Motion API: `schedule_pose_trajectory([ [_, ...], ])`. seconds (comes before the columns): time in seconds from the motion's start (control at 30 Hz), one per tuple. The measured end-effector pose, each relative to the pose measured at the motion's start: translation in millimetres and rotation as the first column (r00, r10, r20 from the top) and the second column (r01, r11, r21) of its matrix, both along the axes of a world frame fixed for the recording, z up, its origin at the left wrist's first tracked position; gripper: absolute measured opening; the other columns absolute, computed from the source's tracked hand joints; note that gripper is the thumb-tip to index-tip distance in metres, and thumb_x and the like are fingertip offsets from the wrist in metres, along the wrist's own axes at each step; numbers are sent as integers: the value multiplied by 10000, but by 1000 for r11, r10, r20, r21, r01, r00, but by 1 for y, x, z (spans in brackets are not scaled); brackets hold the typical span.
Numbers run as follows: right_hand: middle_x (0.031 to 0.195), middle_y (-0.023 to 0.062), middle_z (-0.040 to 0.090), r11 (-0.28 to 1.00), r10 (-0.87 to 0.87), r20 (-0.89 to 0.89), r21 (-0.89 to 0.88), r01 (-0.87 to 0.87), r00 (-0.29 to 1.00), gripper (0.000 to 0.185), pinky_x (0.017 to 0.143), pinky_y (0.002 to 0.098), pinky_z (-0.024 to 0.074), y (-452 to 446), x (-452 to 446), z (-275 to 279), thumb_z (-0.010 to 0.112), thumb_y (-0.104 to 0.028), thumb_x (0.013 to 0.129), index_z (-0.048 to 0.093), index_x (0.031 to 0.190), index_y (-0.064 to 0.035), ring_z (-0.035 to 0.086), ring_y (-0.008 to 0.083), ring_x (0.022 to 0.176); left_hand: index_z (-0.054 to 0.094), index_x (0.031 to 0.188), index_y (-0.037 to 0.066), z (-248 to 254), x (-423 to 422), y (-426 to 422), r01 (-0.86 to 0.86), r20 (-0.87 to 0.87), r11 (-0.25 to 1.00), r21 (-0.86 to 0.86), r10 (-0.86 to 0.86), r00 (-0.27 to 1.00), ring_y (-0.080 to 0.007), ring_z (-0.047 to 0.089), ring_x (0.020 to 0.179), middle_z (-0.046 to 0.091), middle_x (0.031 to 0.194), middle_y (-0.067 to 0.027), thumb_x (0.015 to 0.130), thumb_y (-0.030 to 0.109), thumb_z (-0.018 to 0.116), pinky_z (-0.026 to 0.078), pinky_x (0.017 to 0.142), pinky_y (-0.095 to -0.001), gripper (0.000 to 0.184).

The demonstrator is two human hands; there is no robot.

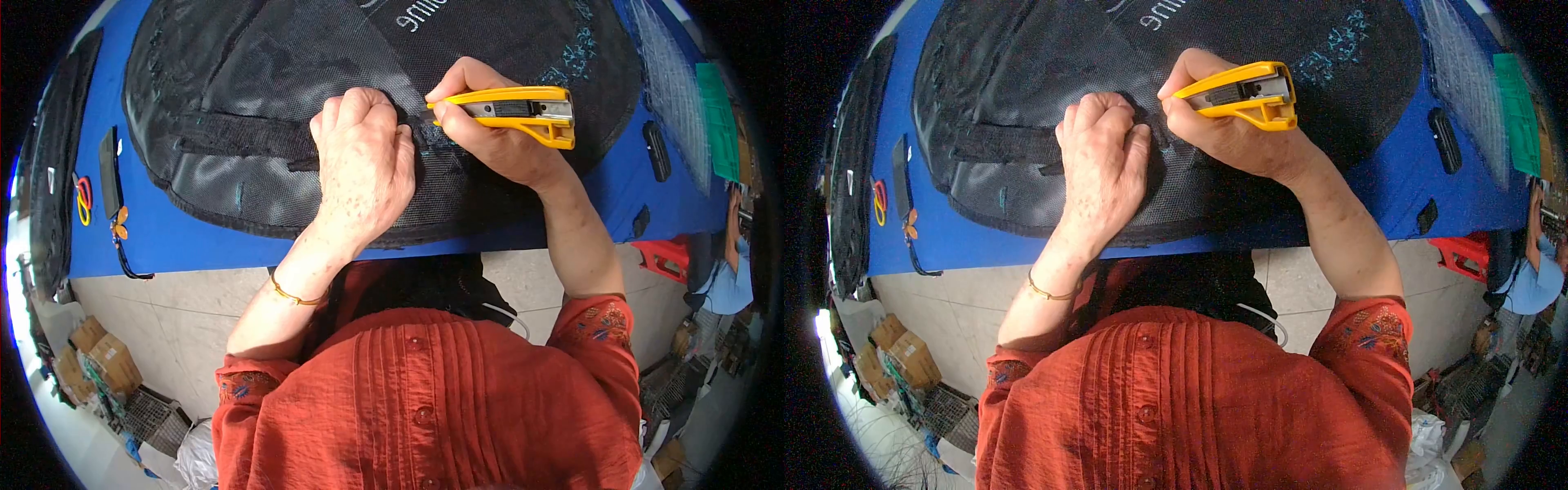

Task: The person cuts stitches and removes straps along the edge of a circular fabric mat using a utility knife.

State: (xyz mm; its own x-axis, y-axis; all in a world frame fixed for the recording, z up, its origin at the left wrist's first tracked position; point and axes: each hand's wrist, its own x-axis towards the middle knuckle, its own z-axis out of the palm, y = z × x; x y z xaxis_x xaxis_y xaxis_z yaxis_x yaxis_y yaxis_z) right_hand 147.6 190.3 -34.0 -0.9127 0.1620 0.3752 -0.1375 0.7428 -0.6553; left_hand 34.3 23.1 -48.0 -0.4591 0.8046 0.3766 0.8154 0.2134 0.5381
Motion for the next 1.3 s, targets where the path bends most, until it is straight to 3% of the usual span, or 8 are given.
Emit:
schedule_pose_trajectory([
  [0.23,925,42,592,993,75,85,-96,-67,994,138,726,311,507,3,2,0,686,-104,854,555,814,-83,626,204,837,652,919,5,-4,-2,0,-7,-19,999,49,8,1000,-326,533,992,607,1052,-123,857,101,666,389,883,-437,115],
  [0.4,833,19,550,991,131,-42,-35,-132,991,66,689,243,467,2,3,-6,594,-102,899,575,867,-47,559,84,759,647,904,10,-3,-3,0,-8,-19,999,36,9,1000,-332,534,987,609,1054,-124,856,100,663,391,881,-439,104],
  [0.47,785,0,562,958,103,25,-273,-93,994,63,625,214,445,3,3,2,596,-112,915,600,891,-53,541,50,681,645,900,10,-4,-2,0,-5,-16,999,43,5,1000,-333,534,985,610,1056,-124,856,101,663,392,882,-440,103],
  [0.57,698,-24,580,839,-74,96,-533,114,993,89,511,171,393,3,5,5,578,-152,963,636,971,-85,492,5,554,646,905,3,-3,-3,0,-1,-18,999,44,2,1000,-336,533,982,610,1055,-125,856,105,664,394,883,-440,115],
  [0.67,713,-13,595,871,-233,-54,-455,184,971,136,515,175,400,8,-2,-2,603,-203,984,644,1003,-75,500,8,564,669,907,-21,-2,-2,0,-11,-16,1000,14,12,1000,-330,543,1010,614,1083,-142,817,89,688,406,895,-448,144],
  [0.83,756,-3,626,687,-360,99,-645,335,928,117,525,187,428,7,-6,-5,613,-168,977,634,1050,-78,529,23,583,662,871,-9,-5,-2,0,-2,-1,999,53,2,1000,-328,542,1003,611,1066,-133,829,120,687,407,898,-449,138],
  [1.07,932,22,655,796,-377,36,-499,343,926,112,804,277,520,2,-15,-19,670,-137,945,600,1004,-73,638,101,889,652,972,-15,-11,-4,-1,7,-83,997,71,-1,997,-358,545,1012,607,1074,-155,854,151,684,415,892,-469,206],
  [1.3,876,9,650,903,-334,-102,-321,287,937,110,670,234,494,9,-16,-31,648,-161,990,583,1040,-88,590,60,746,660,1008,-19,-12,-3,-2,13,-94,996,87,-4,996,-369,554,1022,613,1089,-168,873,155,678,420,893,-472,221],
])
